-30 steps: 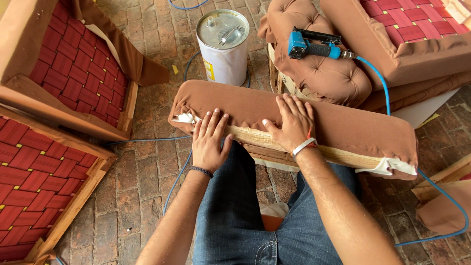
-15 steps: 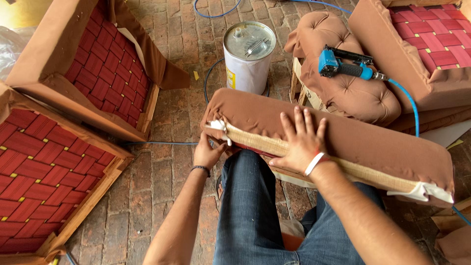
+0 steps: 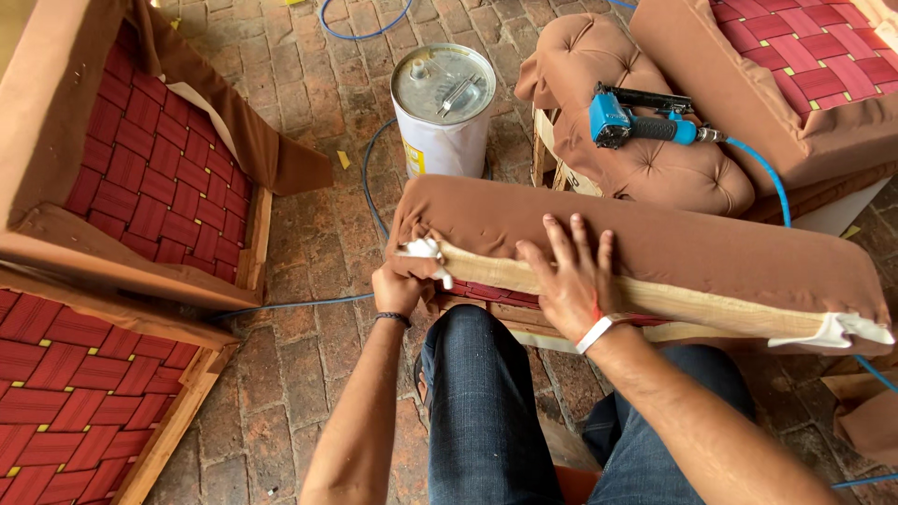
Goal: The person staples fabric onto a chair frame using a pneumatic staple gun. They pull and smooth the fabric, then secure it along the edges and corners of the chair base.
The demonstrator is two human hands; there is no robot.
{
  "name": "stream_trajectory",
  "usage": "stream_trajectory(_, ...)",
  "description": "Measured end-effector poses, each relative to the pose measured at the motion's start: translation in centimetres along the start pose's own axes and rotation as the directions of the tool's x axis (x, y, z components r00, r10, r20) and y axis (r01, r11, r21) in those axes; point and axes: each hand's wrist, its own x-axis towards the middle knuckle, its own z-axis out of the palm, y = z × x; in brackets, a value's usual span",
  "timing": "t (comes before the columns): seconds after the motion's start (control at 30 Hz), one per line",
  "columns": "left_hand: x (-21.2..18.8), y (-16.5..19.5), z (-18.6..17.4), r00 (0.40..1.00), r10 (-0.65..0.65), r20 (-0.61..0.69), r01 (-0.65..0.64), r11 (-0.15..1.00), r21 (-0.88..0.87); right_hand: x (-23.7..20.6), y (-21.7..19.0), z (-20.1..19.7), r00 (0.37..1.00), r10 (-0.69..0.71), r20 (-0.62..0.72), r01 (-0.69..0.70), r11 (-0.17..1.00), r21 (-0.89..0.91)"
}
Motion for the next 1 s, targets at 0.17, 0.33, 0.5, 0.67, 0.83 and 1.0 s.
stream_trajectory(0.17,2.7,9.0,0.3,0.908,0.321,-0.268,-0.366,0.92,-0.138,0.7,4.8,-3.9,0.973,-0.043,-0.225,0.076,0.987,0.139)
stream_trajectory(0.33,6.7,21.7,-1.3,0.801,0.546,-0.246,-0.56,0.828,0.016,1.4,10.6,-8.1,0.841,-0.055,-0.539,0.206,0.952,0.225)
stream_trajectory(0.5,5.4,30.5,-1.9,0.494,0.846,-0.2,-0.851,0.518,0.087,-2.0,11.9,-6.1,0.766,0.239,-0.597,0.1,0.873,0.478)
stream_trajectory(0.67,1.3,31.8,3.0,0.383,0.923,0.029,-0.913,0.374,0.163,-5.8,13.0,0.8,0.732,0.517,-0.444,-0.198,0.784,0.588)
stream_trajectory(0.83,-2.2,31.4,9.8,0.407,0.9,0.154,-0.897,0.362,0.254,-7.7,15.6,4.5,0.68,0.642,-0.355,-0.368,0.717,0.592)
stream_trajectory(1.0,-4.9,32.8,12.4,0.429,0.85,0.306,-0.901,0.378,0.212,-9.9,18.8,4.0,0.767,0.575,-0.285,-0.177,0.617,0.767)
